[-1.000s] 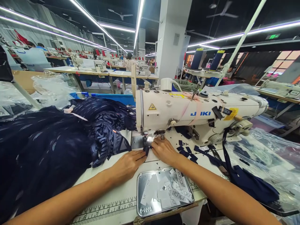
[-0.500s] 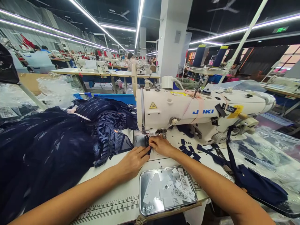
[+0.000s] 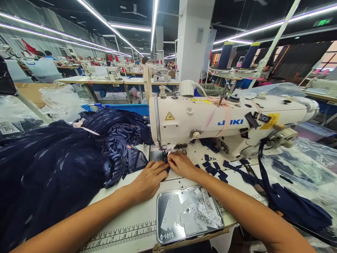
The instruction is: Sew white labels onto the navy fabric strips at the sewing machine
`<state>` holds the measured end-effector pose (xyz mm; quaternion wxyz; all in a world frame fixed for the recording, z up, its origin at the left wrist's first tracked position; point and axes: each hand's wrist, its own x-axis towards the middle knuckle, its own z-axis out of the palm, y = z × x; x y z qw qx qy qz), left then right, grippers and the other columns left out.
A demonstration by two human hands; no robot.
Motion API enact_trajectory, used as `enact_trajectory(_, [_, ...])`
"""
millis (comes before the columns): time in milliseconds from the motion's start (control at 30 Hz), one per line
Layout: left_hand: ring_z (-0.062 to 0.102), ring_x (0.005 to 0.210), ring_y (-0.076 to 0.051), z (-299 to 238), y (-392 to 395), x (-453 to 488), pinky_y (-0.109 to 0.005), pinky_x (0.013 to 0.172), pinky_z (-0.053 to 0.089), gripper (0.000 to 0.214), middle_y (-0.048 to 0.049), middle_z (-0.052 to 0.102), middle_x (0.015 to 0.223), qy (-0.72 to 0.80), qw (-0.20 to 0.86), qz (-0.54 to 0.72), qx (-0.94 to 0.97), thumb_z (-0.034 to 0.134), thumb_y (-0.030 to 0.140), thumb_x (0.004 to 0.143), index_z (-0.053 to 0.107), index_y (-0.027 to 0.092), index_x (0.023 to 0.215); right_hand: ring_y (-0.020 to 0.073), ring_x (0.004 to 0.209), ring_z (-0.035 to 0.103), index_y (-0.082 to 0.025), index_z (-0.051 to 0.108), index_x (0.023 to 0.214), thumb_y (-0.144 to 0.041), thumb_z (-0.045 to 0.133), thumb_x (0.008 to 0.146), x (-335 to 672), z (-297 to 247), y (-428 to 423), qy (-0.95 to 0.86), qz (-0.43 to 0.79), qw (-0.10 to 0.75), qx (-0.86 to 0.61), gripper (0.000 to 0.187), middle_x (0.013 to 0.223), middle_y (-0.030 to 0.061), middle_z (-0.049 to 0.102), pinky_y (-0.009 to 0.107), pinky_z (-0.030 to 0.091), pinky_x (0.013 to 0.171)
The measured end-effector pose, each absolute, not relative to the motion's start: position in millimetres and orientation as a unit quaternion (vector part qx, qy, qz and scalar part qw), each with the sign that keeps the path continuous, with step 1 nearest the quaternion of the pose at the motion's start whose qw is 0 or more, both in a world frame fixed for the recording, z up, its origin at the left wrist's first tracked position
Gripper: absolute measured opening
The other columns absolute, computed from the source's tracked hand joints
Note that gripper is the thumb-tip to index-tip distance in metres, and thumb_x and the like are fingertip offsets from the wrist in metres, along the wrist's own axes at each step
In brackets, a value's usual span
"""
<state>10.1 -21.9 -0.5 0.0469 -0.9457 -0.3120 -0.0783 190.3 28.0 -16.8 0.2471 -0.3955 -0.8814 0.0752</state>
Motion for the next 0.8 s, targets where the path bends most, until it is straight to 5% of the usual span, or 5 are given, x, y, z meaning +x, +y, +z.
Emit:
enact_trajectory(533, [0.05,0.106,-0.024,-8,-26,12,-0.036,0.089,0.041,0.027,-0.0133,0.057,0.112,-0.314,0.088,-0.116,-0.938,0.039,0.005,0.076,0.057,0.01,0.096,0.0172,0.082,0.052,-0.013,0.058,0.094,-0.011,0.039,0.087,205,-13,20,-0.935,-0.055,0.255,-0.24,0.02,0.092,0.0093,0.058,0.031,0.047,0.073])
enact_trajectory(800, [0.053,0.105,-0.024,-2,-26,17,-0.038,0.09,0.041,0.027,-0.0137,0.058,0.114,-0.337,0.109,-0.111,-0.928,0.043,0.01,0.078,0.057,0.007,0.101,0.0209,0.089,0.056,-0.01,0.061,0.097,-0.007,0.038,0.086,208,-7,20,-0.952,-0.137,0.159,-0.225,0.025,0.1,0.0138,0.06,0.037,0.049,0.077])
